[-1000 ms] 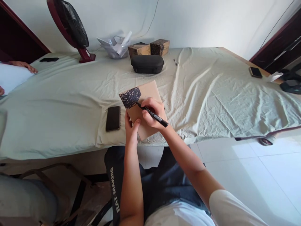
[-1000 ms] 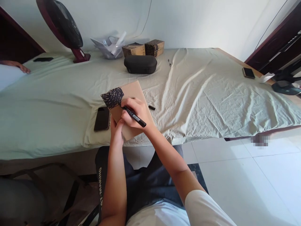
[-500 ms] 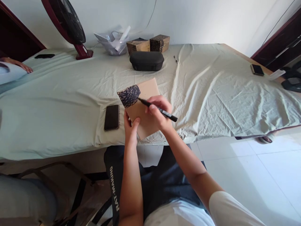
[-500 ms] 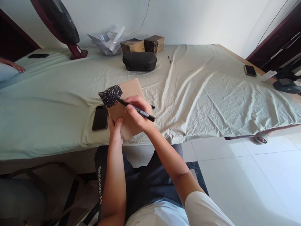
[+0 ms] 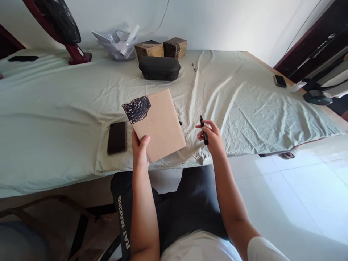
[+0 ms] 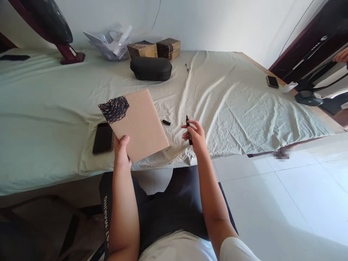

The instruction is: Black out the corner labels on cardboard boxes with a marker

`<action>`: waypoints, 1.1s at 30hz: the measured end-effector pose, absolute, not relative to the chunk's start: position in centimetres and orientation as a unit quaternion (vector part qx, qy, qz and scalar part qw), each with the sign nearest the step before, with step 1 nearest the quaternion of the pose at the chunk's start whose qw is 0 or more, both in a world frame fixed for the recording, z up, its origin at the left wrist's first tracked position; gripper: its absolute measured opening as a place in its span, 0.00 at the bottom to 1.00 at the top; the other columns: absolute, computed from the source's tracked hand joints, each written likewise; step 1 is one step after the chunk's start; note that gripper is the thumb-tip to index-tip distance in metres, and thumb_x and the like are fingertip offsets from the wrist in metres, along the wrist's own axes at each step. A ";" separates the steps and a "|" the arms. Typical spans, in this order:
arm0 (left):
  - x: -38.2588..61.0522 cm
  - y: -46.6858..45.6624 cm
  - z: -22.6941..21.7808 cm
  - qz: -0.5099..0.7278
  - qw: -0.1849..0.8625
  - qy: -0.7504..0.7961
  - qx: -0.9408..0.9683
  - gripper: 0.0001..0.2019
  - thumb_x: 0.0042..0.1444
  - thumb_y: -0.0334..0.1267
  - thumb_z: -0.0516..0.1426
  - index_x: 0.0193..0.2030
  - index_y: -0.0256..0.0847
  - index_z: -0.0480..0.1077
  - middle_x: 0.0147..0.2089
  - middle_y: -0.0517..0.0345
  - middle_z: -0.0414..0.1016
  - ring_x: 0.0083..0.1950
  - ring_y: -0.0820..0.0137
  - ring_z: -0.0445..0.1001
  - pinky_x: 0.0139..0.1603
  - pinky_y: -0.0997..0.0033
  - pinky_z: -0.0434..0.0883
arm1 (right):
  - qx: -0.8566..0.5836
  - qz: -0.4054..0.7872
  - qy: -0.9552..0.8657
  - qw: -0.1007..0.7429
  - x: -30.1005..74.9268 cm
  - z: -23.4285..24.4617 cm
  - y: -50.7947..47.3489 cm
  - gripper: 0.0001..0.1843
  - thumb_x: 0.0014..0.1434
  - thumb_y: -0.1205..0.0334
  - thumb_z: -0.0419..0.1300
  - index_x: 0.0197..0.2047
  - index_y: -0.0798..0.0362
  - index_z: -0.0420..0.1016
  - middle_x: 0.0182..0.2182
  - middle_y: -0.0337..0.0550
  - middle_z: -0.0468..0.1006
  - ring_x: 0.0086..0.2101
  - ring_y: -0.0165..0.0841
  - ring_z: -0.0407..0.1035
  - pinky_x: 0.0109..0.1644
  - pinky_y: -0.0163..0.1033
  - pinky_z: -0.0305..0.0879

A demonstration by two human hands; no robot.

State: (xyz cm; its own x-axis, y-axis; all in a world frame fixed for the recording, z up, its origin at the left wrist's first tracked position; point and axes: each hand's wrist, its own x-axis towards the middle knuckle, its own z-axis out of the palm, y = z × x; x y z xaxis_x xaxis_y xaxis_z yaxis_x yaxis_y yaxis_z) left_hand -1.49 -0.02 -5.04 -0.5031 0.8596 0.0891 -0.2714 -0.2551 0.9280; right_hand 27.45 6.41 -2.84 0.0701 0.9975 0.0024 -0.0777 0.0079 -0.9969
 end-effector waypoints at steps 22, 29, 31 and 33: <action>-3.1 -1.3 -5.3 0.728 0.433 0.499 0.181 0.32 0.50 0.63 0.68 0.56 0.47 0.73 0.61 0.48 0.81 0.68 0.46 0.76 0.62 0.47 0.80 | -0.641 0.107 -0.752 0.113 20.2 -2.3 10.3 0.27 0.73 0.70 0.53 0.67 0.52 0.85 0.59 0.57 0.83 0.60 0.53 0.70 0.61 0.51 0.71; -4.2 -1.3 -7.2 0.729 0.435 0.483 0.215 0.36 0.55 0.66 0.66 0.64 0.49 0.73 0.63 0.48 0.81 0.71 0.45 0.75 0.65 0.45 0.79 | -0.667 0.090 -0.730 0.121 19.8 -2.5 11.2 0.25 0.72 0.68 0.55 0.65 0.53 0.86 0.57 0.59 0.83 0.60 0.54 0.71 0.60 0.52 0.71; -4.1 -1.4 -7.2 0.728 0.437 0.478 0.225 0.37 0.56 0.66 0.66 0.66 0.47 0.73 0.65 0.45 0.80 0.71 0.45 0.76 0.66 0.45 0.79 | -0.657 0.093 -0.738 0.118 19.2 -2.6 11.4 0.26 0.71 0.69 0.55 0.66 0.53 0.85 0.58 0.58 0.83 0.61 0.55 0.71 0.60 0.51 0.71; -3.9 -1.5 -7.2 0.724 0.442 0.476 0.234 0.39 0.55 0.66 0.67 0.68 0.46 0.73 0.66 0.44 0.80 0.70 0.46 0.77 0.65 0.46 0.79 | -0.649 0.093 -0.746 0.116 18.4 -2.7 11.8 0.25 0.72 0.68 0.54 0.65 0.53 0.85 0.58 0.58 0.83 0.62 0.54 0.71 0.60 0.51 0.70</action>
